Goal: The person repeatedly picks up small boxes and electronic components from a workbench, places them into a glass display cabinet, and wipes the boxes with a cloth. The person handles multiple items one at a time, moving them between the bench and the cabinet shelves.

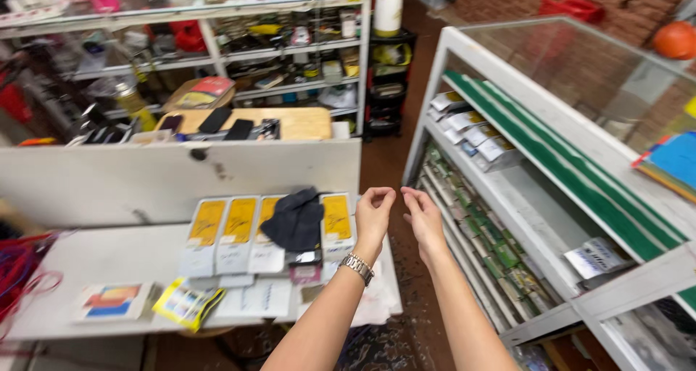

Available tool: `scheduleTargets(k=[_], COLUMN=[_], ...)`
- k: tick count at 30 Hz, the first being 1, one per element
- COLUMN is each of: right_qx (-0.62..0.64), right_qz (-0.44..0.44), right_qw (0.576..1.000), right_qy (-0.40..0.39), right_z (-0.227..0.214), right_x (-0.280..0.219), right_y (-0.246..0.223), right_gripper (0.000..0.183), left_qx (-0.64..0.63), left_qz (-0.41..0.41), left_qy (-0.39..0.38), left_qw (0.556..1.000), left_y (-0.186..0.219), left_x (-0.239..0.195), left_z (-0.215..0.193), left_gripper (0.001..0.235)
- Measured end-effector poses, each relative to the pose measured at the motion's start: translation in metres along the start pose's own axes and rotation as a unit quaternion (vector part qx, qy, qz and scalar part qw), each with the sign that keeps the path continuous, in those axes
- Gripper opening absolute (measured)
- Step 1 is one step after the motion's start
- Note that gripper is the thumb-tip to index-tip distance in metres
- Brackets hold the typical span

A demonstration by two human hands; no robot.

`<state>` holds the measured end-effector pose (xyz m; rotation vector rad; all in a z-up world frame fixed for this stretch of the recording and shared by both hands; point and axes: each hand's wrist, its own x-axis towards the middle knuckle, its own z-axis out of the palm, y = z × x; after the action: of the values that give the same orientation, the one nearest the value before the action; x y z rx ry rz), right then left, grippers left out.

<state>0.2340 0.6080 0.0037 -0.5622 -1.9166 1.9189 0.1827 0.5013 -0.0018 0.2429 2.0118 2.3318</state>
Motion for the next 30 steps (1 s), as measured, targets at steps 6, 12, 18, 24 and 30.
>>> scheduleTargets(k=[6, 12, 18, 24, 30], right_qx=[-0.023, -0.015, -0.001, 0.016, 0.027], right_qz=[0.011, 0.0, 0.01, 0.021, 0.06], right_qw=[0.998, 0.993, 0.989, 0.991, 0.992], right_qy=[-0.06, -0.117, -0.15, -0.131, -0.112], right_z=[0.077, 0.161, 0.251, 0.335, 0.396], right_x=[-0.037, -0.06, -0.082, -0.095, -0.087], right_y=[0.003, 0.009, 0.024, 0.054, 0.089], right_gripper=[0.036, 0.035, 0.036, 0.036, 0.038], left_qx=[0.007, -0.003, 0.001, 0.012, 0.014], left_qz=[-0.03, 0.016, 0.011, -0.027, -0.011], left_qy=[0.062, 0.118, 0.128, 0.131, 0.141], left_qw=[0.998, 0.993, 0.992, 0.991, 0.99], left_y=[0.015, 0.025, 0.022, 0.016, 0.009], left_x=[-0.015, -0.011, -0.001, 0.015, 0.041], left_z=[-0.092, -0.183, -0.286, -0.39, -0.481], left_gripper=[0.023, 0.022, 0.022, 0.022, 0.025])
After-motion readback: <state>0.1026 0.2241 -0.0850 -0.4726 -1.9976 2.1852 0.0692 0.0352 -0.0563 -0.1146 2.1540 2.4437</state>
